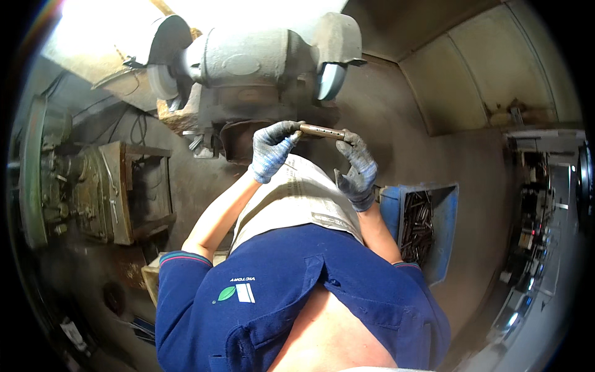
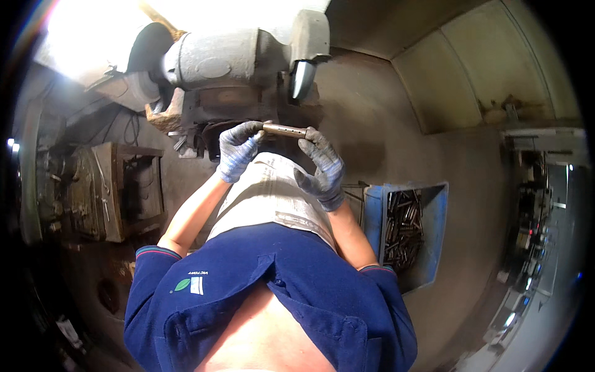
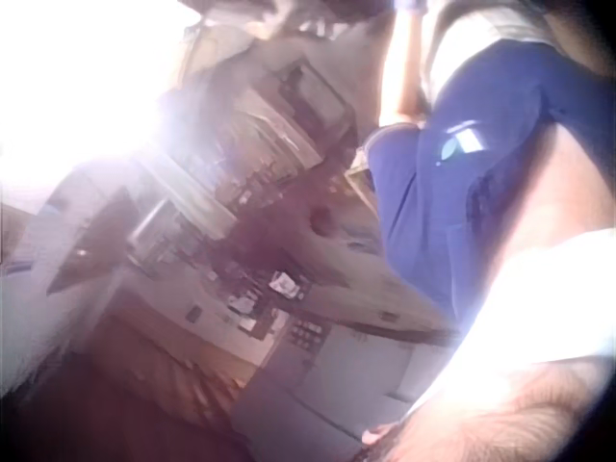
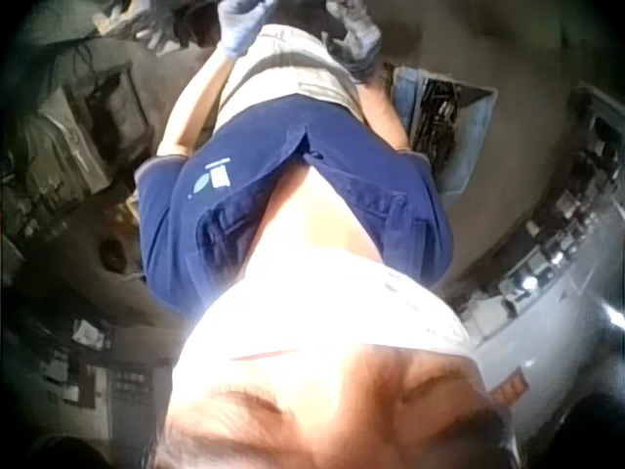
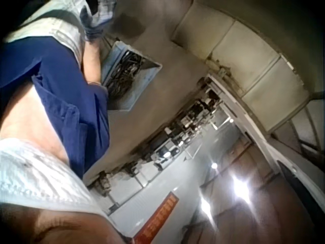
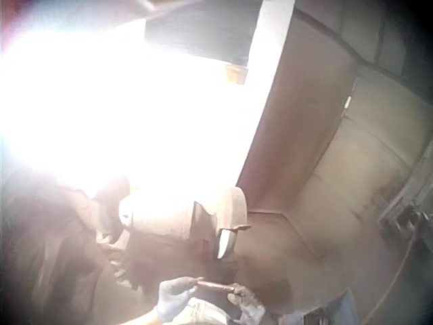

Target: The person grinds the ends and edges of metal cylindrical parts using a bench grinder. The person picks up a part from a container, holds it against the grinding wheel, and then places the finished part into a separate bin.

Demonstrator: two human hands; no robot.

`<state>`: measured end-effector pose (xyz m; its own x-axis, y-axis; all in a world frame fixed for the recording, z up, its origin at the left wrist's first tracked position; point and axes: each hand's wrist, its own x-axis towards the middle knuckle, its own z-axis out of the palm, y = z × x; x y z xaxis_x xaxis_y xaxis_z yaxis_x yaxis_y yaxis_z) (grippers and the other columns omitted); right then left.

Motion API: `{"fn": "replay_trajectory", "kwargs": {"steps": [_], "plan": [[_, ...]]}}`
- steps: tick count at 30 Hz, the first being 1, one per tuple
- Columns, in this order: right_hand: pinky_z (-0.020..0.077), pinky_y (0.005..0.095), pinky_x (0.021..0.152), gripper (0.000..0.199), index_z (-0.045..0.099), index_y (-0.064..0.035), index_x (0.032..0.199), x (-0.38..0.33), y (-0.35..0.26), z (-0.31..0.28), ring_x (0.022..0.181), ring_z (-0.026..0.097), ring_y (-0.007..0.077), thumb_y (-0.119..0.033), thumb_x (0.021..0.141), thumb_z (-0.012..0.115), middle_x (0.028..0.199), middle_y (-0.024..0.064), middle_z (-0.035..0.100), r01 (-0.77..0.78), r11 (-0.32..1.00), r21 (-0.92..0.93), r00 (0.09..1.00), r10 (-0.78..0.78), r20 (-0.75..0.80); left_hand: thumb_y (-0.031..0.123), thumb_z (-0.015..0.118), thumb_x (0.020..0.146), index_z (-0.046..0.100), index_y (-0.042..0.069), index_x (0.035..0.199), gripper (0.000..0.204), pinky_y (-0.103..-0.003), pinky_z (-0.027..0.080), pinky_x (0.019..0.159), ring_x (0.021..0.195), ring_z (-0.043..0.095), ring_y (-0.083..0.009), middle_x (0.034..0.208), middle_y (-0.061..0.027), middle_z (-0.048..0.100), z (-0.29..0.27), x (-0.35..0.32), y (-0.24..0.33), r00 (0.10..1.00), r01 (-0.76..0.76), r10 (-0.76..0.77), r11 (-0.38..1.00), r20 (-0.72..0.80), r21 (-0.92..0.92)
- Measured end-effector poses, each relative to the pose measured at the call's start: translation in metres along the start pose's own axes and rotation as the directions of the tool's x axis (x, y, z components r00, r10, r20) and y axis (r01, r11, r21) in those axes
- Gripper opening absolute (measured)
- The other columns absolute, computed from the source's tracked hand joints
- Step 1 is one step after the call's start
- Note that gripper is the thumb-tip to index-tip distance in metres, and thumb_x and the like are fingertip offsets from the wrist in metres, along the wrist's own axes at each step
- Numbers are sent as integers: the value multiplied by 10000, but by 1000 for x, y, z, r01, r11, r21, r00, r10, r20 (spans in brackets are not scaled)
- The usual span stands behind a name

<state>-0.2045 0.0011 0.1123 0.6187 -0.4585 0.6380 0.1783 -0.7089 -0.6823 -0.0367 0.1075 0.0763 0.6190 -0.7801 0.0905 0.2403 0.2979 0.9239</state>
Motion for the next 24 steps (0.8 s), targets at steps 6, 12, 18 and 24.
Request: {"fn": "replay_trajectory", "kwargs": {"steps": [6, 12, 18, 24], "plan": [[454, 365, 920, 431, 634, -31, 1082, -52, -15, -50, 1085, 567, 323, -229, 713, 738, 1134, 197, 587, -162, 930, -329, 986, 138, -93, 94, 658, 837, 635, -55, 1013, 232, -243, 486, 684, 758, 583, -95, 864, -63, 665, 8, -1, -23, 923, 256, -308, 939, 232, 231], [454, 361, 864, 358, 641, 26, 983, -116, -44, -138, 975, 582, 307, -232, 737, 676, 1044, 175, 599, -478, 772, -419, 875, 377, -304, 45, 647, 833, 640, -57, 979, 178, -227, 492, 692, 738, 594, -87, 841, -59, 669, -29, -21, -59, 917, 284, -355, 902, 183, 326], [447, 336, 906, 260, 636, 51, 1009, -190, -1, -200, 987, 586, 253, -109, 804, 657, 1070, 167, 629, -559, 359, -747, 824, 343, -451, 93, 601, 856, 644, -49, 982, 195, -255, 514, 683, 738, 621, -124, 831, -94, 662, -56, -43, -35, 930, 339, -366, 822, -31, 457], [464, 277, 857, 147, 637, 47, 962, -134, 33, -88, 936, 589, 171, 21, 822, 603, 1002, 109, 636, -617, 782, -84, 784, 621, 18, 137, 613, 836, 660, -24, 920, 188, -256, 500, 646, 671, 612, -110, 765, -49, 659, -105, -92, -24, 904, 402, -303, 843, -302, 358]]}}
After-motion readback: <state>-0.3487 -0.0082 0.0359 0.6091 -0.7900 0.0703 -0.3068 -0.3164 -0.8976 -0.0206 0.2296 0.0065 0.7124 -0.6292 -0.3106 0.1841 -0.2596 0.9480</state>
